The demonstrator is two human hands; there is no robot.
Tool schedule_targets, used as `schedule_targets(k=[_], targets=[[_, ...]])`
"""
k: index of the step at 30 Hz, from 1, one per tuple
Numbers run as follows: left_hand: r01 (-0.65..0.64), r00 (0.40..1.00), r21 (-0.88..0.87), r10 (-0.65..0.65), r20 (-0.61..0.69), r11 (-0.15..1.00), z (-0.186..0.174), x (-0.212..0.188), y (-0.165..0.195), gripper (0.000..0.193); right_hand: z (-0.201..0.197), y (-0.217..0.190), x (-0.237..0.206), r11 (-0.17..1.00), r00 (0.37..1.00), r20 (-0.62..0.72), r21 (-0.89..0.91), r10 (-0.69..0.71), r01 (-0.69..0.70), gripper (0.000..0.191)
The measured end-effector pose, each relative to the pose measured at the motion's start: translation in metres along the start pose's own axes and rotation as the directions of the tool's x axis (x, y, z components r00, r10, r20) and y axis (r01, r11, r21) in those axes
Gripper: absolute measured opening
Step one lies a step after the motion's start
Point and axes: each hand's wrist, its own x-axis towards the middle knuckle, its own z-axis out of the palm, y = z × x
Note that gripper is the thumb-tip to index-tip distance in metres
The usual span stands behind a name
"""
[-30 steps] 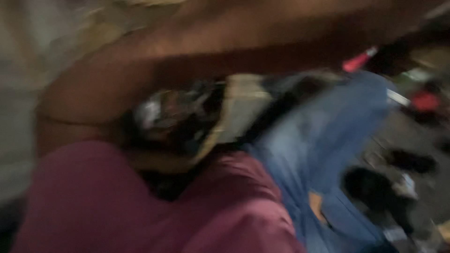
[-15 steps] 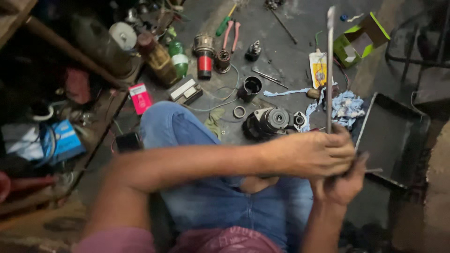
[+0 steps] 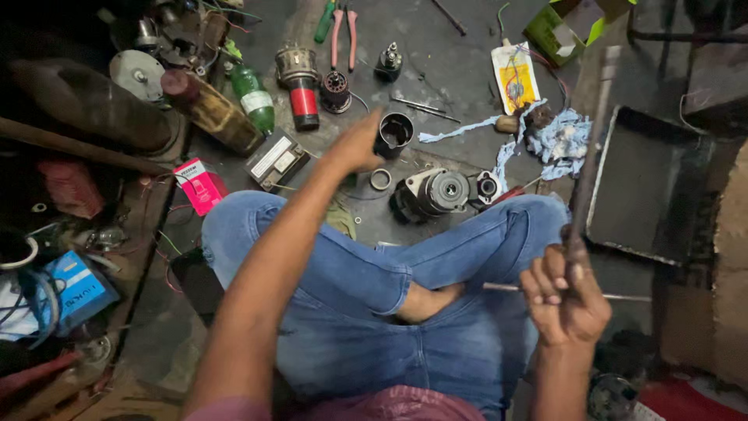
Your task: The person sits cross-legged on the workshop floor and works on a starter motor, separating its housing and gear assembly by hand and handling small parts, bearings and a solenoid. They then hold a long metal rod and tap the motor housing with it, working on the component in their lap.
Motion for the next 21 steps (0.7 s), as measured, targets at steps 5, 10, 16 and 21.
schedule_targets(k=[5, 10, 16, 21], targets=[[0.106, 0.989, -0.218, -0.126, -0.080, 0.970, 0.040, 0.018, -0.008, 0.101, 0.007, 0.027, -0.005, 0.991, 0.996, 0.022, 0.093, 0.091, -0.092, 0.014], [0.296, 0.802, -0.727, -0.574, -0.162, 0.619, 0.027, 0.039, 0.015, 0.081, 0.036, 0.035, -0.013, 0.673, 0.948, -0.216, -0.740, -0.233, -0.003, 0.039], [-0.029, 0.851, -0.954, -0.508, 0.132, -0.298, -0.027, 0.038, 0.054, 0.075, 0.064, 0.054, -0.010, 0.267, 0.934, -0.210, -0.955, -0.289, -0.132, 0.036], [0.039, 0.901, -0.983, -0.432, -0.044, 0.181, -0.040, -0.001, 0.089, 0.067, 0.077, 0.093, 0.013, 0.179, 0.949, -0.073, -0.984, -0.307, -0.018, 0.036]])
